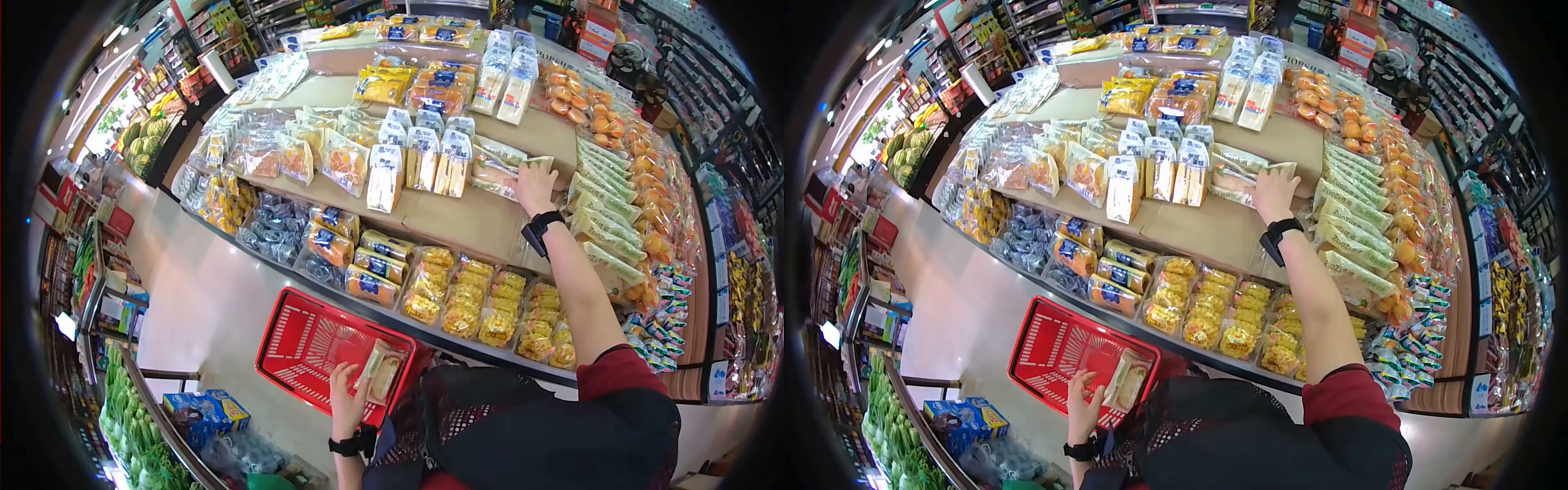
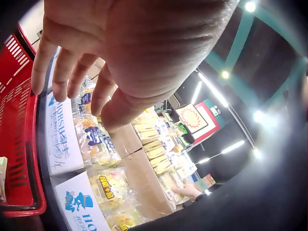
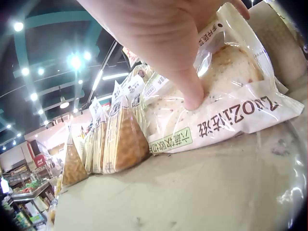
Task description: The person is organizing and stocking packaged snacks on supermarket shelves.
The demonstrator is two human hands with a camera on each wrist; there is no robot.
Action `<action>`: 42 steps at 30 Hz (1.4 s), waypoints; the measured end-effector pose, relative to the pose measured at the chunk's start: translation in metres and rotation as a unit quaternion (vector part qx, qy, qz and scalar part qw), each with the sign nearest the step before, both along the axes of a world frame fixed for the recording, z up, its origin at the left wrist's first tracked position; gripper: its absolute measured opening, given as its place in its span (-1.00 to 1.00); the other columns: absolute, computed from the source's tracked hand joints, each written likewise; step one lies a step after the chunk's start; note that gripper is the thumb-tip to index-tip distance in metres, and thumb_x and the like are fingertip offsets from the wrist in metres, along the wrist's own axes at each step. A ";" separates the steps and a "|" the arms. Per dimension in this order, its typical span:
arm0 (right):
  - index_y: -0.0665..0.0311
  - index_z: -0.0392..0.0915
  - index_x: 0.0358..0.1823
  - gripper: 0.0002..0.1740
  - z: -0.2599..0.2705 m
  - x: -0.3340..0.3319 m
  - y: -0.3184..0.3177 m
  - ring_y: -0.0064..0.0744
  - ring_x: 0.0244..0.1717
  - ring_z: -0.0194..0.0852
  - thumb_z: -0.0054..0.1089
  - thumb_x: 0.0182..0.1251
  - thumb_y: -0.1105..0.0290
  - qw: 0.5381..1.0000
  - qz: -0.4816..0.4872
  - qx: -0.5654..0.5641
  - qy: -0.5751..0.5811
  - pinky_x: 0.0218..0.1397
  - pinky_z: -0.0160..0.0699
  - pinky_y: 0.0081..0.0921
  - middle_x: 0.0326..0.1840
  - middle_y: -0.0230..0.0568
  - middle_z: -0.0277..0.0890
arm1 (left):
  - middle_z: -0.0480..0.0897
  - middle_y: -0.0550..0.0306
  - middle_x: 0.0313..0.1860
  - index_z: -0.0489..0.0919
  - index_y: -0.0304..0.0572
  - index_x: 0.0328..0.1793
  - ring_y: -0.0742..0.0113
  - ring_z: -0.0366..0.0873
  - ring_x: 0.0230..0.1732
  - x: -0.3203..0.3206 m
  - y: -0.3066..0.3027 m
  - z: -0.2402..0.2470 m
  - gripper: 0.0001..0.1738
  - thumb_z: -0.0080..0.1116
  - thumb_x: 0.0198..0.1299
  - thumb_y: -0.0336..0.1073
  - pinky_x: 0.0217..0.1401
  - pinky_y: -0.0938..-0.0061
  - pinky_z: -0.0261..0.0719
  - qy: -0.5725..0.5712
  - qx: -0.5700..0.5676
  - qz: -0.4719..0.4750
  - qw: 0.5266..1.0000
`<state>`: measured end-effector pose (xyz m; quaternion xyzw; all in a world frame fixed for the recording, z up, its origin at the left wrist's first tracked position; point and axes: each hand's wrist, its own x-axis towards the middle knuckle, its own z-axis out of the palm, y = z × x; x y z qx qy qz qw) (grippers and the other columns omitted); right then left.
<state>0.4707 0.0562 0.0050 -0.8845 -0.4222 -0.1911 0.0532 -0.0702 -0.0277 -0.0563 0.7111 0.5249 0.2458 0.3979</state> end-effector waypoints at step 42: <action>0.18 0.56 -0.21 -0.78 -0.016 -0.231 -0.145 -0.07 0.20 0.27 0.30 0.08 0.42 0.924 0.339 0.003 0.175 0.29 0.15 -0.15 0.07 -0.18 0.42 | 0.57 -0.21 0.06 0.43 -0.14 0.25 -0.07 0.54 0.11 -0.055 0.015 -0.282 -0.16 0.35 -0.18 0.10 0.21 0.23 0.47 0.285 -0.282 -0.126 0.907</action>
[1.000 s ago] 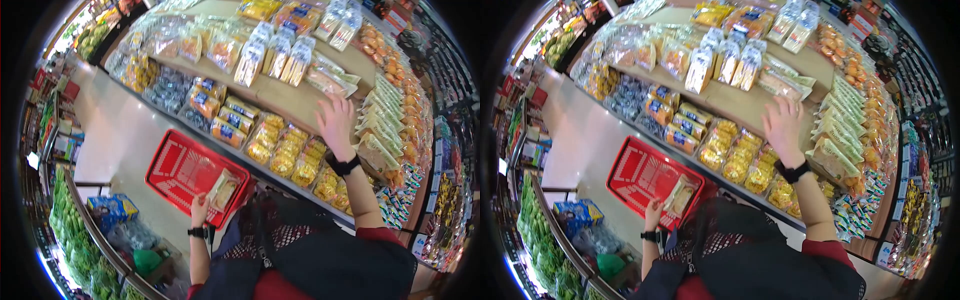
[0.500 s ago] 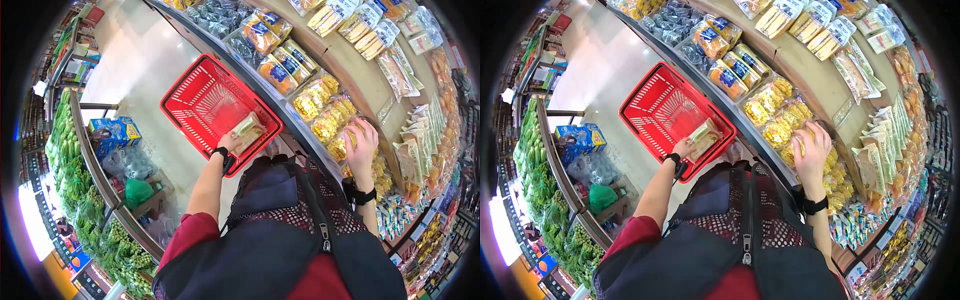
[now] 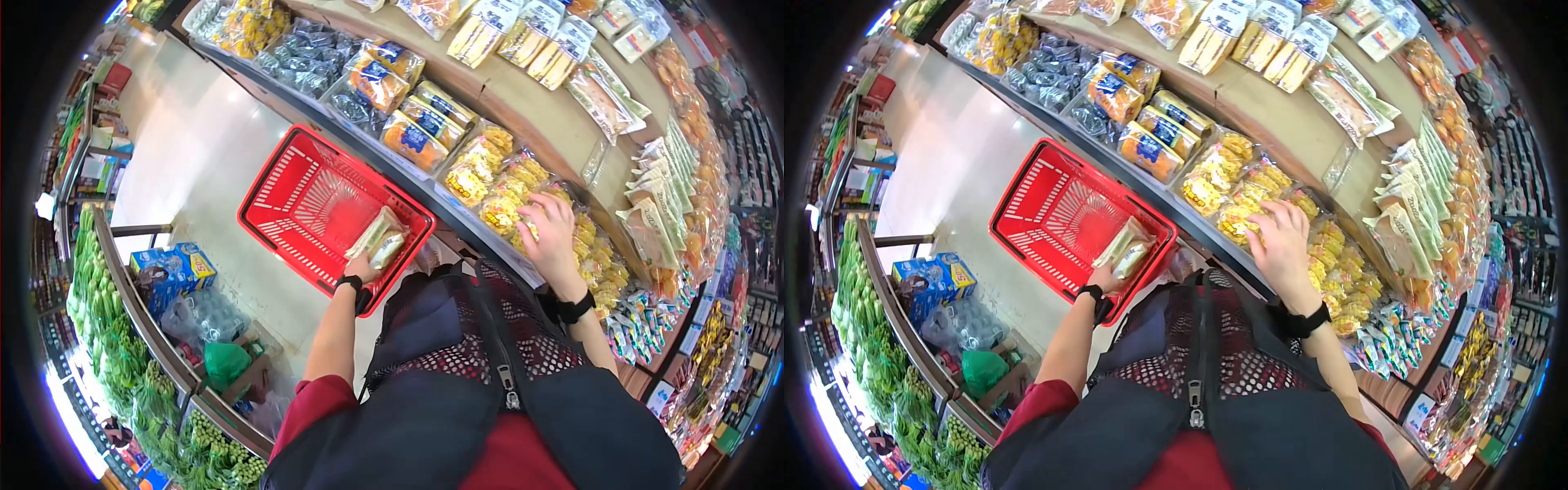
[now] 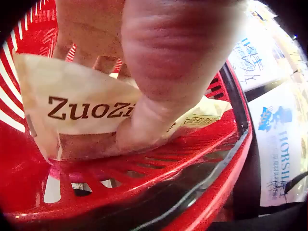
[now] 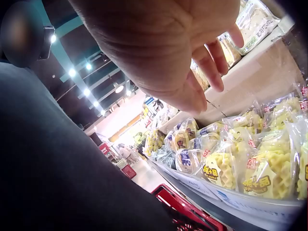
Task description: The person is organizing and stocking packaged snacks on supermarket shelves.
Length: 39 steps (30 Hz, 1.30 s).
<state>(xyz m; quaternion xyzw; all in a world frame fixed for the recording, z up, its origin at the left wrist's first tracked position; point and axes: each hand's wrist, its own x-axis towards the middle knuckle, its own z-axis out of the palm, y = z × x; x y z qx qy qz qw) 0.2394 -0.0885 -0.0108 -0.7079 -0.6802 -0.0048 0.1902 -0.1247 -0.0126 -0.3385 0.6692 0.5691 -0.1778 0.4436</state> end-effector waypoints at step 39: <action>0.21 0.57 -0.24 -0.60 0.059 0.055 0.030 -0.17 -0.20 0.49 0.44 -0.08 0.16 0.998 0.005 0.052 0.018 0.17 0.30 -0.09 -0.29 -0.19 0.56 | 0.38 -0.06 0.28 0.27 -0.25 0.36 0.09 0.41 0.21 0.110 0.042 0.357 -0.18 0.38 -0.10 -0.46 0.32 0.28 0.34 -0.396 0.355 -0.028 0.846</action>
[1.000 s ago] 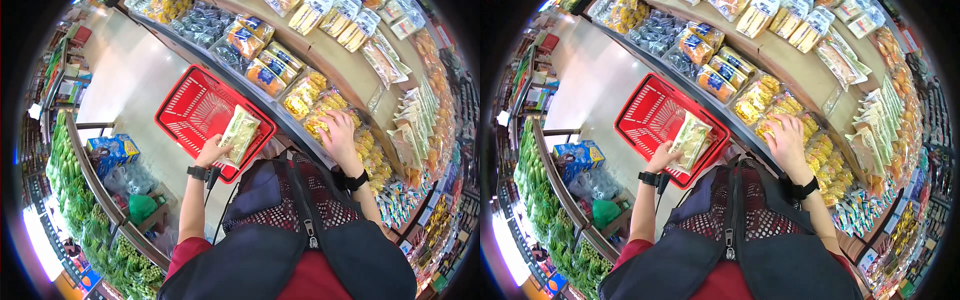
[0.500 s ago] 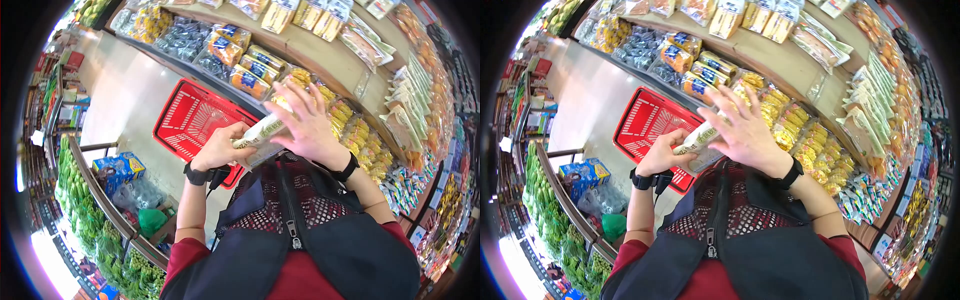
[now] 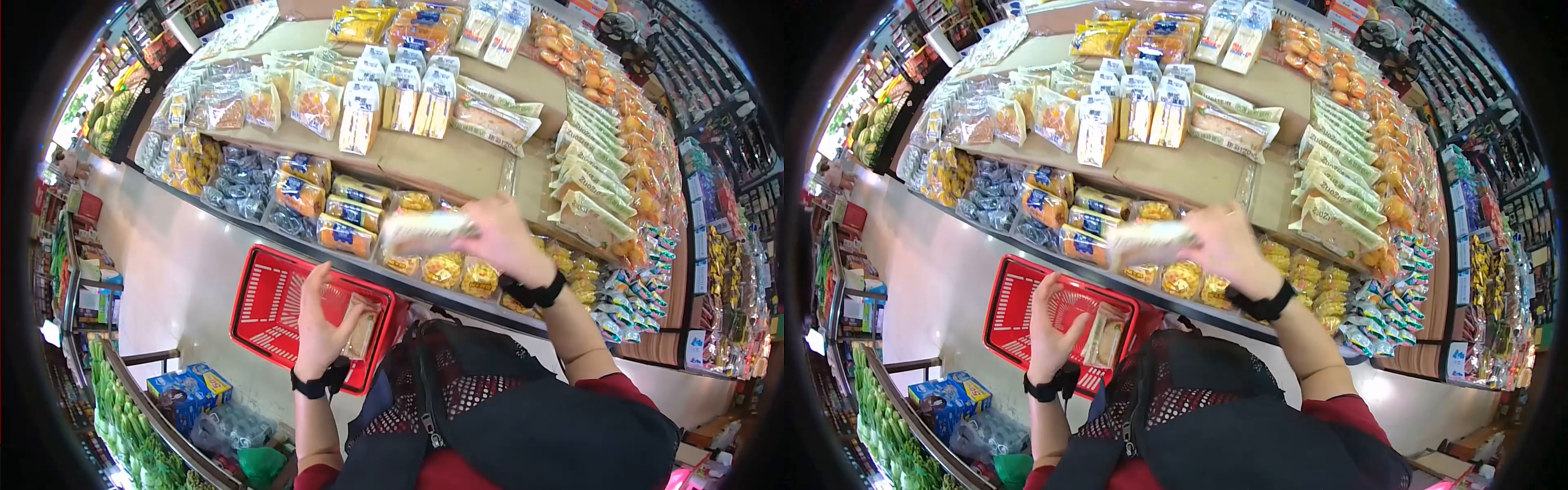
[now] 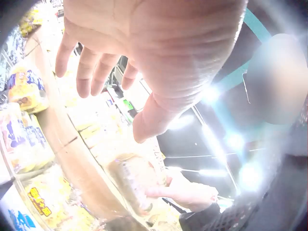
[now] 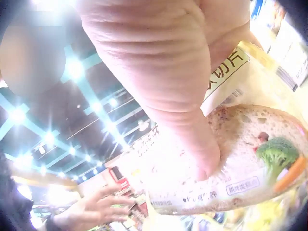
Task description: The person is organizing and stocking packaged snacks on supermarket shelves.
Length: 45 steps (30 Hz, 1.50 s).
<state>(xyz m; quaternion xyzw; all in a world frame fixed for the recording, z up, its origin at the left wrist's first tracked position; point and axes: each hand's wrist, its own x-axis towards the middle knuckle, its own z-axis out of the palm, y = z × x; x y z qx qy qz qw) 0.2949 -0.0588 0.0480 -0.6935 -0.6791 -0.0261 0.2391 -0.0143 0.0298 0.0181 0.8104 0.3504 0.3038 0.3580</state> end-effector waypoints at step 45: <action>0.25 0.45 0.14 -0.58 -0.038 0.029 -0.041 -0.11 0.23 0.25 0.19 0.22 0.50 0.979 -0.169 0.083 -0.074 0.29 0.16 -0.23 0.19 -0.08 0.38 | 0.53 0.01 0.17 0.52 0.15 0.21 0.08 0.46 0.23 -0.108 -0.030 -0.356 -0.42 0.30 0.01 0.01 0.34 -0.14 0.24 0.483 -0.340 0.087 0.802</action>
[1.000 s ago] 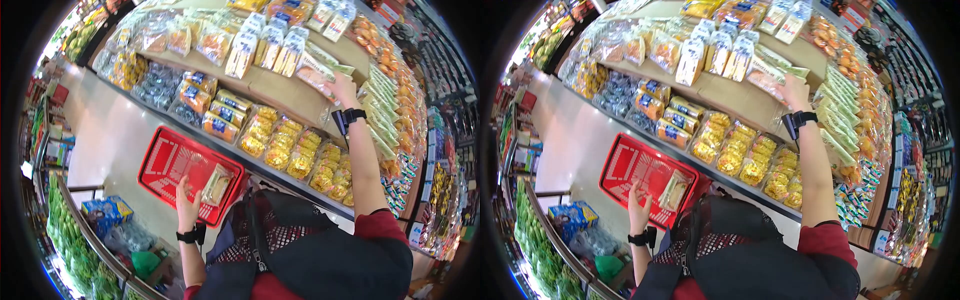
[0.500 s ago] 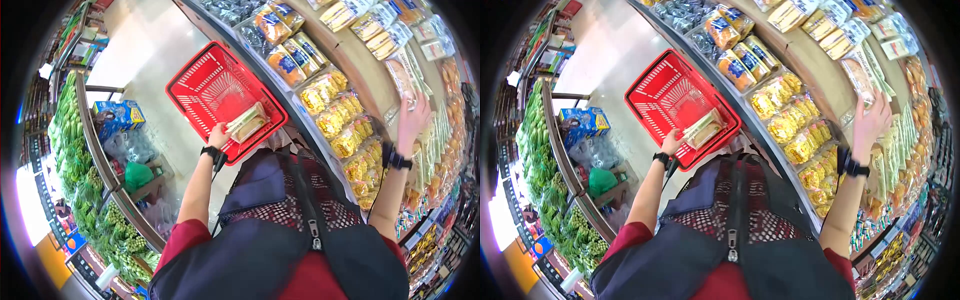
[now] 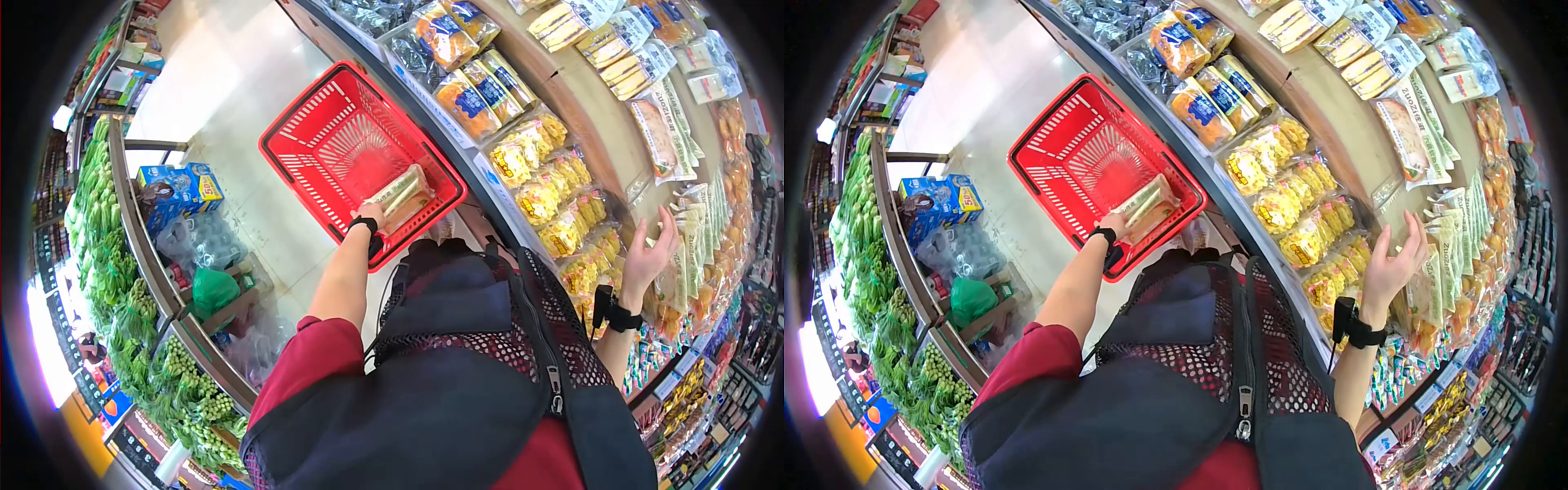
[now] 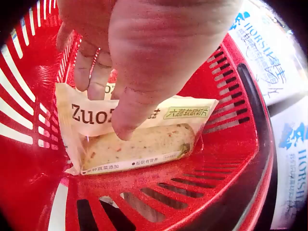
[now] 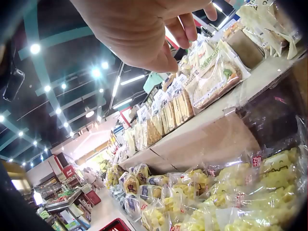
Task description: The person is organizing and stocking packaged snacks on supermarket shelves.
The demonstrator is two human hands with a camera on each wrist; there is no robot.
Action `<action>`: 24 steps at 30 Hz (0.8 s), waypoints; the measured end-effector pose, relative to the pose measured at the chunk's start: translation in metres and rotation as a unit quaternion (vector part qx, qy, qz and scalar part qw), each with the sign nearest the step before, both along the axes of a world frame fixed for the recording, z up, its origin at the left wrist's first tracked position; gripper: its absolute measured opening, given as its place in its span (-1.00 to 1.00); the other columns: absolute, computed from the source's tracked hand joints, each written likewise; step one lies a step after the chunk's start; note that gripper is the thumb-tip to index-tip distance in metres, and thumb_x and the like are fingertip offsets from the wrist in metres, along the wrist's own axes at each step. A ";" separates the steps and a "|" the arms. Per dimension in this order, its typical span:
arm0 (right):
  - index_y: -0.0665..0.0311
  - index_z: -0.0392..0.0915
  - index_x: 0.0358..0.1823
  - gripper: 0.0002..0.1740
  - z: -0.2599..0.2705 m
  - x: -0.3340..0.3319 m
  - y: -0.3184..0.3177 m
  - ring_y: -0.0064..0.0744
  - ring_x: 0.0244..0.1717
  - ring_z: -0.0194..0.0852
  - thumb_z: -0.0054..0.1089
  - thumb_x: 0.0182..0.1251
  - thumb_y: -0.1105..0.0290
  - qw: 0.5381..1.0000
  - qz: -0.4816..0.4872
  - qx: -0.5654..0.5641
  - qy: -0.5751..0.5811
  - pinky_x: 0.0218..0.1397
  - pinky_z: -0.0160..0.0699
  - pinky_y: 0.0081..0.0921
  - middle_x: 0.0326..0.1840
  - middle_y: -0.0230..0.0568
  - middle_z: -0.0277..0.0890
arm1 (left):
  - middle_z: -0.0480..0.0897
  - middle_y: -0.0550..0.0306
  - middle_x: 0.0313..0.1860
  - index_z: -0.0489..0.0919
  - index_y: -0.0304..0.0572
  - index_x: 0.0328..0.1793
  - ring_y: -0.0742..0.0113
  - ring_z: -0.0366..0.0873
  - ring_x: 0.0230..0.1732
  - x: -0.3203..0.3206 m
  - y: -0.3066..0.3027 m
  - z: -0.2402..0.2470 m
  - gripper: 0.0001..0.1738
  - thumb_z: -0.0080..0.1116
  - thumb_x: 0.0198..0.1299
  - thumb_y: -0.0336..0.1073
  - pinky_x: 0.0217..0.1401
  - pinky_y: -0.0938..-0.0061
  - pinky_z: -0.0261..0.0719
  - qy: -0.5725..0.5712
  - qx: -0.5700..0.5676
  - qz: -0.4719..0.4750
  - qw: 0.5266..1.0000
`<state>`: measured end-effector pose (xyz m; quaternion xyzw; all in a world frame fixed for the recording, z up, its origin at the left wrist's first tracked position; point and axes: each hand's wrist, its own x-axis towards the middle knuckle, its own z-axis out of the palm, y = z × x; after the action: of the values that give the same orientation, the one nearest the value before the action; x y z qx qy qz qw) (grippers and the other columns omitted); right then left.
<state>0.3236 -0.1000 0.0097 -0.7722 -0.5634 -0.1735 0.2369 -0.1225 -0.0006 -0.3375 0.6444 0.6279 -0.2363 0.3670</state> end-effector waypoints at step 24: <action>0.17 0.50 0.06 -0.55 0.028 -0.117 0.084 -0.10 0.19 0.29 0.33 0.08 0.40 0.939 0.302 0.047 0.161 0.27 0.23 -0.23 0.16 -0.15 0.39 | 0.55 0.34 -0.23 0.44 -0.15 -0.16 0.66 0.44 -0.18 0.013 0.009 0.321 -0.85 0.00 0.38 -0.24 -0.07 0.64 0.42 -0.609 -0.043 0.236 0.756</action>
<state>0.2067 -0.0160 0.0381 -0.5716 -0.7157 0.0066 0.4013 -0.1096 0.0086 -0.0162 0.4677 0.3931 0.2733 0.7430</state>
